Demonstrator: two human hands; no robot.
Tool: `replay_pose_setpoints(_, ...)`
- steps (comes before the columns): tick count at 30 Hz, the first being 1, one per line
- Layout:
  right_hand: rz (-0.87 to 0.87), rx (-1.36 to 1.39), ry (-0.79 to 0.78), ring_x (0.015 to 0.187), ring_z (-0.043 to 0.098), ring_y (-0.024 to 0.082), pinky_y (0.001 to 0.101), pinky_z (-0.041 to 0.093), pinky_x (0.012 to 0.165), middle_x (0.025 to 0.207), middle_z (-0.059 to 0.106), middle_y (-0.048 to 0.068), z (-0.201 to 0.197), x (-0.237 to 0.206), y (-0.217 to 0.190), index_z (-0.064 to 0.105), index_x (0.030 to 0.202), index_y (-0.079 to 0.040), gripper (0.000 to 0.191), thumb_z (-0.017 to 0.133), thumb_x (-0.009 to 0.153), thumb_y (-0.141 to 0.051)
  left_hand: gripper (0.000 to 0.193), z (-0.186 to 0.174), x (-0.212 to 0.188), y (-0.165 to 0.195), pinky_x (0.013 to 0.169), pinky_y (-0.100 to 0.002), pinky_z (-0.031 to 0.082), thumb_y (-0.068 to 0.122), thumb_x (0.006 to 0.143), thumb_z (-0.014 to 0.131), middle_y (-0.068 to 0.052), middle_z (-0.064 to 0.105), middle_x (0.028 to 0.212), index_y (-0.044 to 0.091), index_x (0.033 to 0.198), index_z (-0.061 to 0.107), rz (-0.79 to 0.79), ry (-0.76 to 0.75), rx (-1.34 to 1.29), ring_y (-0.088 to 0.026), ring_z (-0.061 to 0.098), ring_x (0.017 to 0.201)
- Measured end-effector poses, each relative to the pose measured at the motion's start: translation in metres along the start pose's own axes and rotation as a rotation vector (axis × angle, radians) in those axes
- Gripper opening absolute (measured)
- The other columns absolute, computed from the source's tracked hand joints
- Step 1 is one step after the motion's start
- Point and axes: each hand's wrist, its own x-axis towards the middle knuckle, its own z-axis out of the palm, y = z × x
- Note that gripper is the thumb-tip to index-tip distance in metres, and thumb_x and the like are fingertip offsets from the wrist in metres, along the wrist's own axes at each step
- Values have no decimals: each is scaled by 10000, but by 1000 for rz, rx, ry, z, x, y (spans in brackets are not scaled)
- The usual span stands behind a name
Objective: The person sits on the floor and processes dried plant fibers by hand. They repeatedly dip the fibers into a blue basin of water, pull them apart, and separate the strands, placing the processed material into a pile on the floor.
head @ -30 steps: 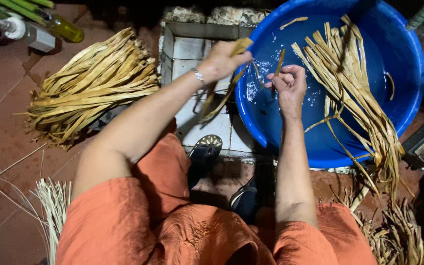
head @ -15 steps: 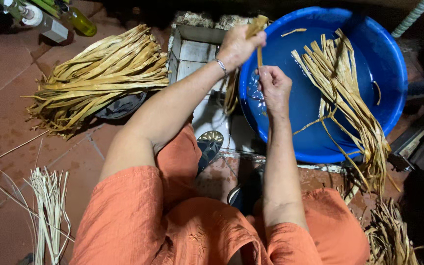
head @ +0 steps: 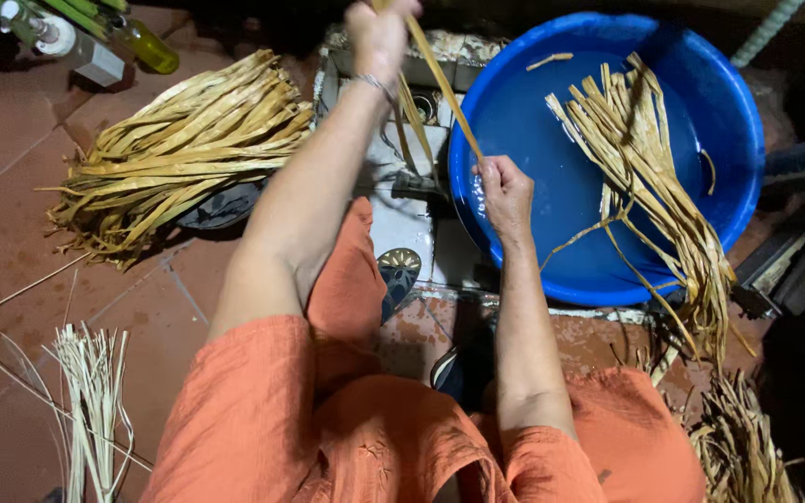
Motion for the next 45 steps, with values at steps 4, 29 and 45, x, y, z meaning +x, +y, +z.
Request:
replay_pose_setpoints(4,182,172,-5,629,485,35,245,382,557,706,586,-53,-14,-6,47,752,936,-34,240,663,1039,-232,173,-8,6,-12,472,-296,498,206,671,828,25,660,548,69,651,724,73,10,-43,-102,589,479)
replay_pose_setpoints(29,342,-755,354,1048,658,444,514,511,927,1111,705,251,-146,57,181,675,1202,-22,393,803,847,-131,277,40,-19,-47,491,-316,568,301,1077,588,0,561,644,38,1042,669,-95,-648,-46,-104,569,501)
replay_pose_setpoints(45,756,-765,-73,1128,690,379,465,536,973,1221,728,175,-99,60,157,771,1158,-138,382,784,861,-377,193,33,-11,-71,725,-245,536,237,1037,740,55,677,897,51,1075,702,244,-717,79,-36,597,801)
